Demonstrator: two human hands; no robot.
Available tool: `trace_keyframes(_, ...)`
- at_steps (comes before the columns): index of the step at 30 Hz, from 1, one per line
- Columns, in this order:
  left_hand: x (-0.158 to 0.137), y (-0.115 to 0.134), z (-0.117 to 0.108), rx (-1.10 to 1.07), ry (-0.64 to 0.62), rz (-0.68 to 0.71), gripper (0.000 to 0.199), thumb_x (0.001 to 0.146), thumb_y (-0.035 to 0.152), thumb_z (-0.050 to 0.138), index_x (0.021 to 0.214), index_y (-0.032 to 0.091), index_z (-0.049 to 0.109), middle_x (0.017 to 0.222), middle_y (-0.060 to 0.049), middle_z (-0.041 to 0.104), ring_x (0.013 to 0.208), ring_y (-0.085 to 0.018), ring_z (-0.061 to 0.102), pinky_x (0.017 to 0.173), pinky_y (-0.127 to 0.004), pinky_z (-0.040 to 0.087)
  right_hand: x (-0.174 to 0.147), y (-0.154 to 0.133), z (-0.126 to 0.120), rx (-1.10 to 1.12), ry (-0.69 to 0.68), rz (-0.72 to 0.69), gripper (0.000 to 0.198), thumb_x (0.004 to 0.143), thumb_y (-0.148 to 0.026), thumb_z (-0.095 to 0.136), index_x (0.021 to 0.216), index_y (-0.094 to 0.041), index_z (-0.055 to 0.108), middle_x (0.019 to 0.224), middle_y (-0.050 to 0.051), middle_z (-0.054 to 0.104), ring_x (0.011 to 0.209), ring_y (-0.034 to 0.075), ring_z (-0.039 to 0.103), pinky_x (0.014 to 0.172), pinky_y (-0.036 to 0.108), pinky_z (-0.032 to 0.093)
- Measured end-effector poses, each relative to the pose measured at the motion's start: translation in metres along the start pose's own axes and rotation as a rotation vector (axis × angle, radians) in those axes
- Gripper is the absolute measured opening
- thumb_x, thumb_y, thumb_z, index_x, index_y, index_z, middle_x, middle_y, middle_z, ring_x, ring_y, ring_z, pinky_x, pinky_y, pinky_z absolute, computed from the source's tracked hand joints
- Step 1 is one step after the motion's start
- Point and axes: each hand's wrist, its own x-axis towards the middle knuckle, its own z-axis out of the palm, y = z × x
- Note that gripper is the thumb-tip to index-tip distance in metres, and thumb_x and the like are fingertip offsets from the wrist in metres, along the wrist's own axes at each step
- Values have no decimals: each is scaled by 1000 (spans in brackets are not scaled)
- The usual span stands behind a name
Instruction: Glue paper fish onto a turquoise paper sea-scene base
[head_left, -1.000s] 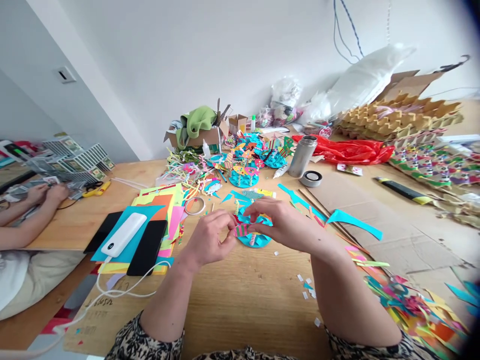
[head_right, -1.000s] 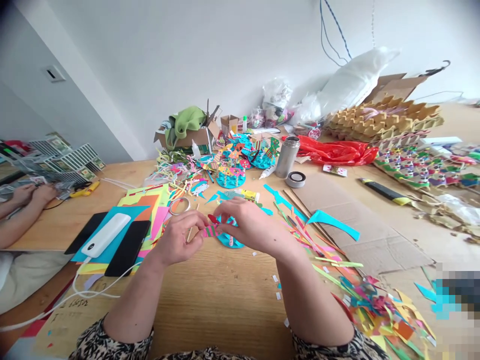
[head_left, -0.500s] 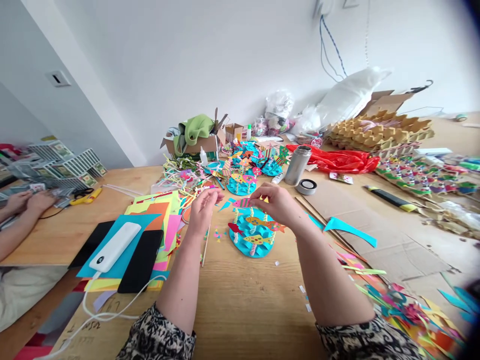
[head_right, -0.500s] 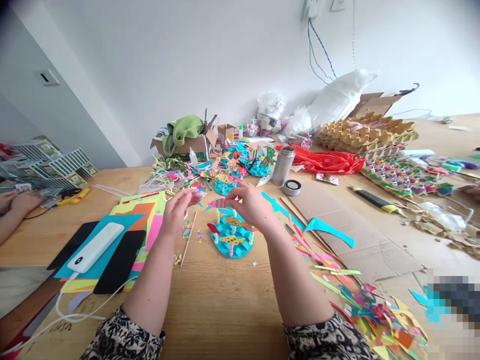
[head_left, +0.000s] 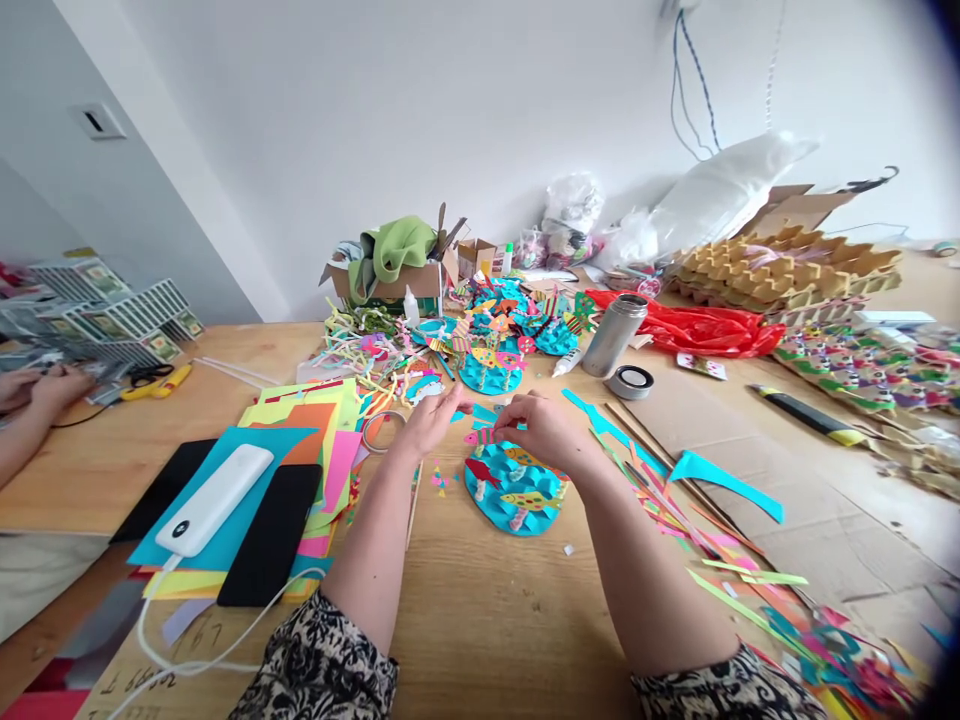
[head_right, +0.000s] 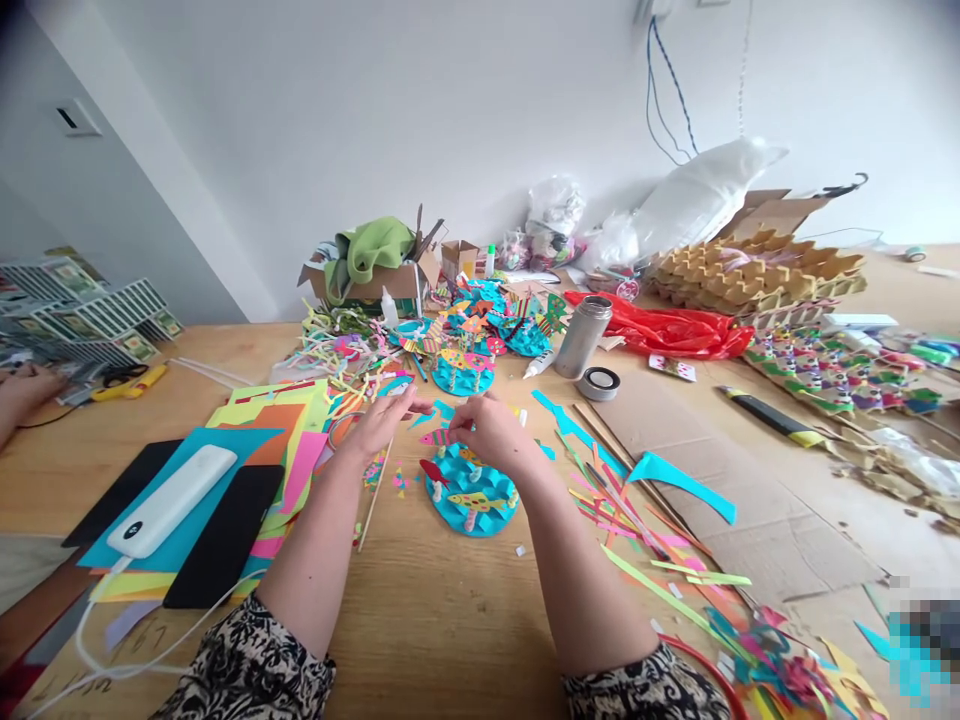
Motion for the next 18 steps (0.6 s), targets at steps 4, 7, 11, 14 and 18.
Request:
trace_keyframes(4, 1, -6, -3, 33, -90, -3, 43, 92, 46, 40, 90, 17, 71, 101, -7, 73, 102, -22, 66, 96, -36, 48, 0, -1, 2, -60, -6, 21, 10, 75, -16, 68, 72, -23, 75, 75, 1, 71, 87, 19, 59, 72, 26, 42)
trace_keyframes(7, 2, -7, -5, 95, -165, 29, 30, 86, 28, 45, 95, 18, 71, 106, -6, 72, 106, -21, 64, 97, -35, 47, 1, -2, 6, -105, -26, 17, 11, 76, -16, 68, 74, -23, 76, 78, 1, 71, 87, 19, 58, 74, 27, 41)
trace_keyframes(11, 0, -4, -6, 135, -203, 44, 34, 82, 19, 43, 99, 18, 72, 108, -6, 72, 105, -22, 64, 97, -36, 48, 2, -3, 11, -171, -25, 12, 12, 76, -16, 68, 74, -25, 77, 79, 2, 72, 90, 21, 57, 78, 29, 39)
trace_keyframes(14, -1, -1, -4, 170, -206, 47, 34, 81, 17, 44, 101, 18, 72, 108, -7, 72, 105, -22, 64, 96, -37, 48, 2, -4, 12, -192, -29, 15, 13, 76, -16, 67, 75, -25, 77, 81, 2, 72, 91, 22, 56, 78, 29, 38)
trace_keyframes(18, -2, 0, -3, 184, -203, 31, 34, 81, 17, 45, 102, 18, 72, 110, -6, 72, 105, -22, 64, 96, -36, 48, 3, -4, 12, -189, -22, 31, 11, 78, -19, 68, 78, -25, 78, 80, 2, 72, 91, 22, 55, 76, 29, 37)
